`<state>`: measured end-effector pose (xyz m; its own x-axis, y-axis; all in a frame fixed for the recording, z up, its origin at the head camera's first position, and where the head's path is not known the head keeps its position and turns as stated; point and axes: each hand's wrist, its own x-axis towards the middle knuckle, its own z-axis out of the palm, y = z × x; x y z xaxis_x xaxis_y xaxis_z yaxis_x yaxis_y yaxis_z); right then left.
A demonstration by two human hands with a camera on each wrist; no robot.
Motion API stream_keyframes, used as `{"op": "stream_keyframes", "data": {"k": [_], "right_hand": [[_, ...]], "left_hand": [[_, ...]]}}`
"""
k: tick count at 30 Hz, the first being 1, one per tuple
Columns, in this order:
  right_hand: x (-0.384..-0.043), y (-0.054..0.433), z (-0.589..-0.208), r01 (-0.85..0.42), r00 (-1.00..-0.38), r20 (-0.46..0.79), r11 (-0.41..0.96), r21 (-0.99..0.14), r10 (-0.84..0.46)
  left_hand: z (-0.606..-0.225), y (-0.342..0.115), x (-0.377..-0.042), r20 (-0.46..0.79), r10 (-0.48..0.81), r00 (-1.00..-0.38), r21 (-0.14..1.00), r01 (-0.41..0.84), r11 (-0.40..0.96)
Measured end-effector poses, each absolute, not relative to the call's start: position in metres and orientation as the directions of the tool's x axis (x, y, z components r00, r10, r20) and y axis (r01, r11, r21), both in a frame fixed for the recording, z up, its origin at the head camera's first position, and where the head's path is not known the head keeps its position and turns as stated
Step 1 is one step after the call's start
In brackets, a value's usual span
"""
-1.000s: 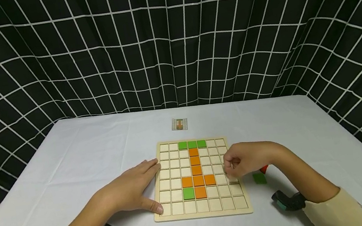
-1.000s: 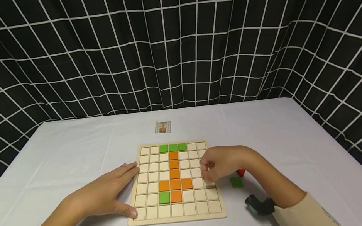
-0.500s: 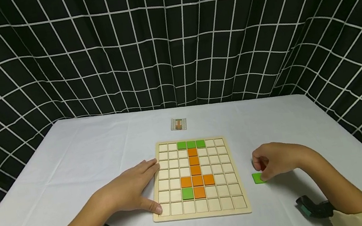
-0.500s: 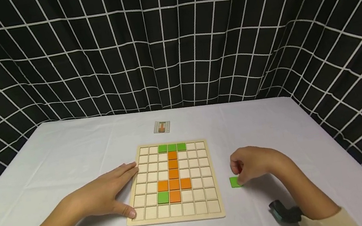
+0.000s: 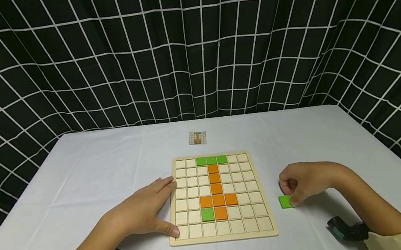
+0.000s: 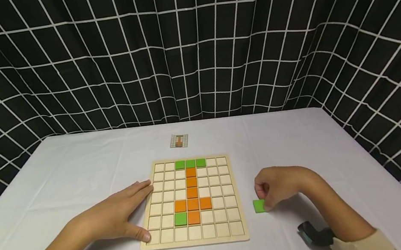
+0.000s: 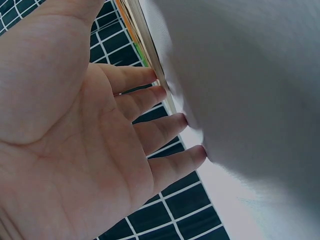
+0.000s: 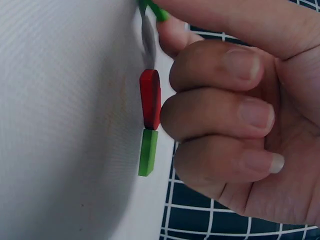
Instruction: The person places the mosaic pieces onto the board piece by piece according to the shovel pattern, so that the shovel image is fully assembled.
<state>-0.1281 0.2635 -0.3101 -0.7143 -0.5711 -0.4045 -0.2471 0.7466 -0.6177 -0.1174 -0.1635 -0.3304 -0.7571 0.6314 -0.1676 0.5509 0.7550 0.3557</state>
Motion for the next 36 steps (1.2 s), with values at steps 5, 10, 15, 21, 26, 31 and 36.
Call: {"op": "stream_keyframes", "data": {"k": [5,10,15,21,26,31,36], "right_hand": [[-0.130,0.267,-0.314,-0.244,-0.672,-0.395,0.691,-0.680,-0.626],[-0.132,0.270,-0.317,-0.226,-0.635,-0.395,0.648,-0.727,-0.664],[-0.133,0.271,-0.319,-0.212,-0.610,-0.404,0.632,-0.745,-0.681],[-0.133,0.269,-0.320,-0.208,-0.615,-0.404,0.633,-0.746,-0.677],[-0.133,0.268,-0.321,-0.222,-0.619,-0.388,0.627,-0.747,-0.682],[-0.134,0.266,-0.321,-0.212,-0.648,-0.380,0.635,-0.743,-0.660],[-0.135,0.264,-0.321,-0.198,-0.666,-0.381,0.644,-0.739,-0.641]], "left_hand": [[-0.329,-0.164,-0.118,-0.162,0.636,-0.755,0.373,0.550,0.748],[-0.329,-0.164,-0.118,-0.161,0.633,-0.757,0.367,0.550,0.751],[-0.329,-0.163,-0.118,-0.158,0.636,-0.755,0.368,0.553,0.747],[-0.329,-0.163,-0.118,-0.156,0.636,-0.756,0.367,0.553,0.748],[-0.329,-0.163,-0.117,-0.157,0.635,-0.757,0.367,0.552,0.749],[-0.329,-0.163,-0.117,-0.150,0.635,-0.758,0.364,0.554,0.748],[-0.329,-0.164,-0.117,-0.148,0.637,-0.757,0.366,0.556,0.746]]}}
